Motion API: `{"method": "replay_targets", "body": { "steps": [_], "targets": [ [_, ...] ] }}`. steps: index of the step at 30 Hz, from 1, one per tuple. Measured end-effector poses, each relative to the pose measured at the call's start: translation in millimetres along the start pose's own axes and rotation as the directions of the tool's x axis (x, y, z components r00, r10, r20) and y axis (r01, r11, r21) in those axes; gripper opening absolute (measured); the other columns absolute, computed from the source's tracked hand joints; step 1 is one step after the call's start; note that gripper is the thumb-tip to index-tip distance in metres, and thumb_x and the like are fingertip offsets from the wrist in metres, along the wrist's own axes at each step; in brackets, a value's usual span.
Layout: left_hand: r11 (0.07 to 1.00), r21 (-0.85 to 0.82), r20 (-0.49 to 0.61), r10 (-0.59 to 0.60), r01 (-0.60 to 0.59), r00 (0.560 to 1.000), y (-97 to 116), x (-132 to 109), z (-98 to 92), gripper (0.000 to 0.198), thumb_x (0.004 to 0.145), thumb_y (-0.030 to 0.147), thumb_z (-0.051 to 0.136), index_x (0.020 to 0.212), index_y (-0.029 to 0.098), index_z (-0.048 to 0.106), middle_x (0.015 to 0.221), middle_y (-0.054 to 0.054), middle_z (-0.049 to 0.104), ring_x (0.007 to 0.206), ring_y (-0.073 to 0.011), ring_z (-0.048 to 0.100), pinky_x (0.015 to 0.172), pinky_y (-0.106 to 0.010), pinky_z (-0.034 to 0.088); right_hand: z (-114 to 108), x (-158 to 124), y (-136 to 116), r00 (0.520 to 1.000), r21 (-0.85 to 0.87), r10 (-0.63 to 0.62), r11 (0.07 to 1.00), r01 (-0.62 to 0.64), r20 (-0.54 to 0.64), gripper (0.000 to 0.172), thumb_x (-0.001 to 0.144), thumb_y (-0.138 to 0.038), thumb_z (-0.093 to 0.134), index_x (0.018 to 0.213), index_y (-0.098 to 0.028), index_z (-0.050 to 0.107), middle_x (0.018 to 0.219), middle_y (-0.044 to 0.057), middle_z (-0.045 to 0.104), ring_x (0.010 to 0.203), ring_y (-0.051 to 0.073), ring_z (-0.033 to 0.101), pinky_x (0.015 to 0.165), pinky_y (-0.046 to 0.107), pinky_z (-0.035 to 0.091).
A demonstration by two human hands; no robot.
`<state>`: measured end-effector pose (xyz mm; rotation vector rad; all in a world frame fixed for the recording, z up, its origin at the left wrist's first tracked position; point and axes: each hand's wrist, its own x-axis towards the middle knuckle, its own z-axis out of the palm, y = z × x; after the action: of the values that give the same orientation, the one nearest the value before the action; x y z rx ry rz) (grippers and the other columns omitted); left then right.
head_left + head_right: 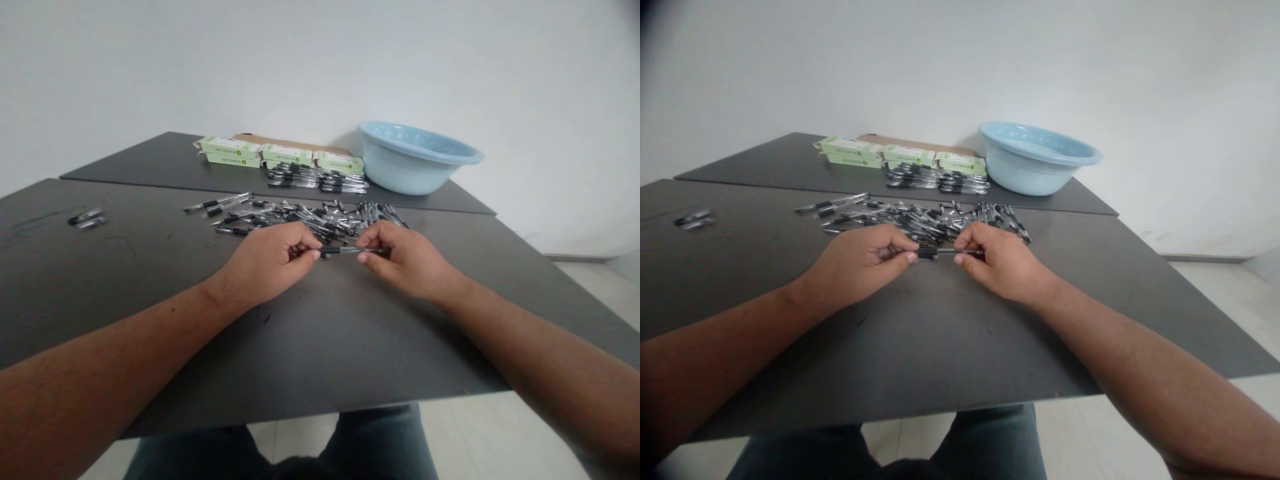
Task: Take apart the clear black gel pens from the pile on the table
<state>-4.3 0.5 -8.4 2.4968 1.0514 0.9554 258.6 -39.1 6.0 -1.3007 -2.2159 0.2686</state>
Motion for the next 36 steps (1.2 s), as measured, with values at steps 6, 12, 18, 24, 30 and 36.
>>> {"method": "replay_targets", "body": {
  "steps": [6, 12, 18, 24, 30, 36],
  "targets": [
    [0.999, 0.016, 0.042, -0.036, 0.036, 0.998, -3.5, 0.3, -1.4, 0.016, 0.088, 0.035, 0.062, 0.093, 0.025, 0.073, 0.083, 0.001, 0.076, 0.075, -0.0171, 0.069, 0.068, -0.027, 0.050, 7.1, 0.0, -3.3, 0.987, 0.023, 0.006, 1.000, -0.010, 0.160, 0.011, 0.096, -0.025, 0.055, 0.097, -0.020, 0.065, 0.085, 0.002, 0.071, 0.077, 0.015, 0.064, 0.071, 0.027, 0.045],
    [0.999, -0.004, 0.023, -0.052, 0.052, 0.998, -3.9, -0.7, -2.6, 0.015, 0.087, 0.035, 0.064, 0.092, 0.024, 0.072, 0.080, 0.001, 0.075, 0.071, -0.0169, 0.069, 0.066, -0.027, 0.049, 13.2, -1.9, -2.5, 0.998, 0.103, 0.015, 0.994, -0.022, 0.062, 0.011, 0.091, -0.024, 0.062, 0.101, -0.020, 0.062, 0.089, 0.002, 0.071, 0.078, 0.015, 0.064, 0.070, 0.025, 0.045],
    [0.999, -0.010, 0.047, -0.044, 0.044, 0.998, -5.3, -1.0, -3.0, 0.014, 0.087, 0.035, 0.064, 0.091, 0.024, 0.072, 0.080, 0.001, 0.075, 0.071, -0.0178, 0.069, 0.066, -0.029, 0.049, 13.5, -0.4, -3.5, 0.992, 0.124, 0.027, 0.991, -0.042, 0.120, 0.010, 0.094, -0.023, 0.057, 0.102, -0.019, 0.062, 0.084, 0.000, 0.071, 0.074, 0.013, 0.064, 0.069, 0.024, 0.045],
    [0.999, -0.022, 0.050, -0.045, 0.046, 0.998, -4.9, -0.8, -3.1, 0.014, 0.086, 0.036, 0.065, 0.091, 0.025, 0.072, 0.081, 0.000, 0.075, 0.072, -0.0191, 0.069, 0.068, -0.030, 0.051, 15.8, 0.1, -3.6, 0.990, 0.108, -0.004, 0.994, -0.011, 0.138, 0.008, 0.095, -0.023, 0.056, 0.098, -0.020, 0.064, 0.085, 0.001, 0.071, 0.077, 0.014, 0.064, 0.072, 0.025, 0.045],
    [0.999, -0.009, 0.038, -0.041, 0.041, 0.998, -5.0, -1.6, -2.5, 0.014, 0.087, 0.036, 0.065, 0.091, 0.025, 0.071, 0.080, 0.001, 0.076, 0.072, -0.0187, 0.069, 0.067, -0.030, 0.051, 15.7, 0.2, -3.7, 0.994, 0.127, 0.023, 0.991, -0.036, 0.104, 0.014, 0.092, -0.024, 0.062, 0.105, -0.020, 0.062, 0.087, 0.001, 0.071, 0.076, 0.014, 0.064, 0.070, 0.025, 0.045],
    [0.998, -0.027, 0.050, -0.050, 0.051, 0.997, -5.5, -2.0, -1.6, 0.015, 0.087, 0.037, 0.065, 0.092, 0.024, 0.071, 0.081, 0.000, 0.076, 0.072, -0.0187, 0.070, 0.065, -0.029, 0.050, 15.3, 0.2, -2.6, 0.988, 0.117, -0.002, 0.993, -0.017, 0.156, 0.011, 0.096, -0.024, 0.055, 0.102, -0.020, 0.063, 0.085, 0.001, 0.071, 0.076, 0.014, 0.065, 0.072, 0.026, 0.045]
  ]
}}
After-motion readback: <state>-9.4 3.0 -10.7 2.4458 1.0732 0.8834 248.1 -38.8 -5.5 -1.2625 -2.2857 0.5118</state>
